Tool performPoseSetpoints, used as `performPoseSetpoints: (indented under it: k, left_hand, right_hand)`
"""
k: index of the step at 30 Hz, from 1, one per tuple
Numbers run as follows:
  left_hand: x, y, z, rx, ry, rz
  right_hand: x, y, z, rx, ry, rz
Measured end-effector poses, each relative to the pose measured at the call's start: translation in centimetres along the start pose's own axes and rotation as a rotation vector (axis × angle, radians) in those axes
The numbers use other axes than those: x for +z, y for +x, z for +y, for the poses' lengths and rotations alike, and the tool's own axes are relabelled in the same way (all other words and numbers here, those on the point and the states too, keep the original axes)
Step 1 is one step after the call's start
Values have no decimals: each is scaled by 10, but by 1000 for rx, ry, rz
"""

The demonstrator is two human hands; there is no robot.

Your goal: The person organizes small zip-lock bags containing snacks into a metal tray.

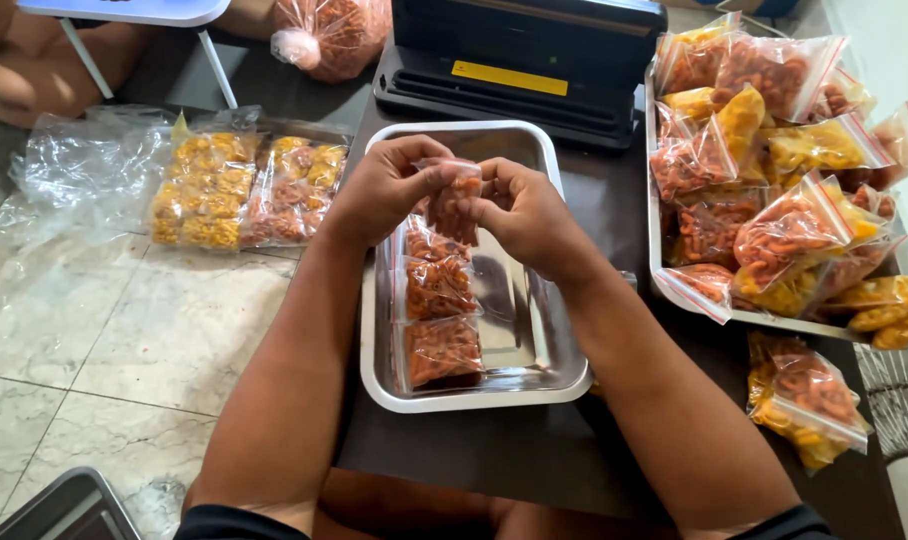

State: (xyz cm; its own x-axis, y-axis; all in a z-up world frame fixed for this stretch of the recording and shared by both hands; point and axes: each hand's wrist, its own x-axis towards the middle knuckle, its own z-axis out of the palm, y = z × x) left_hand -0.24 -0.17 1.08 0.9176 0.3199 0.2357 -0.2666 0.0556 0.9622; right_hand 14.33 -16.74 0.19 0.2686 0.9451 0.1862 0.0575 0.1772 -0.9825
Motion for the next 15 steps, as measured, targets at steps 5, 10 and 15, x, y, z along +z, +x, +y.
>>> performPoseSetpoints:
  k: [5, 10, 15]
  left_hand:
    - [9, -1, 8, 22, 238, -91]
    - [10, 0, 10, -96, 229, -74]
    - [10, -5, 10, -27, 117, -38]
  right_hand:
    - [-3, 1, 1, -24, 162, 138]
    - [2, 1, -18, -20, 123, 230]
    - [-4, 0, -2, -27, 139, 126]
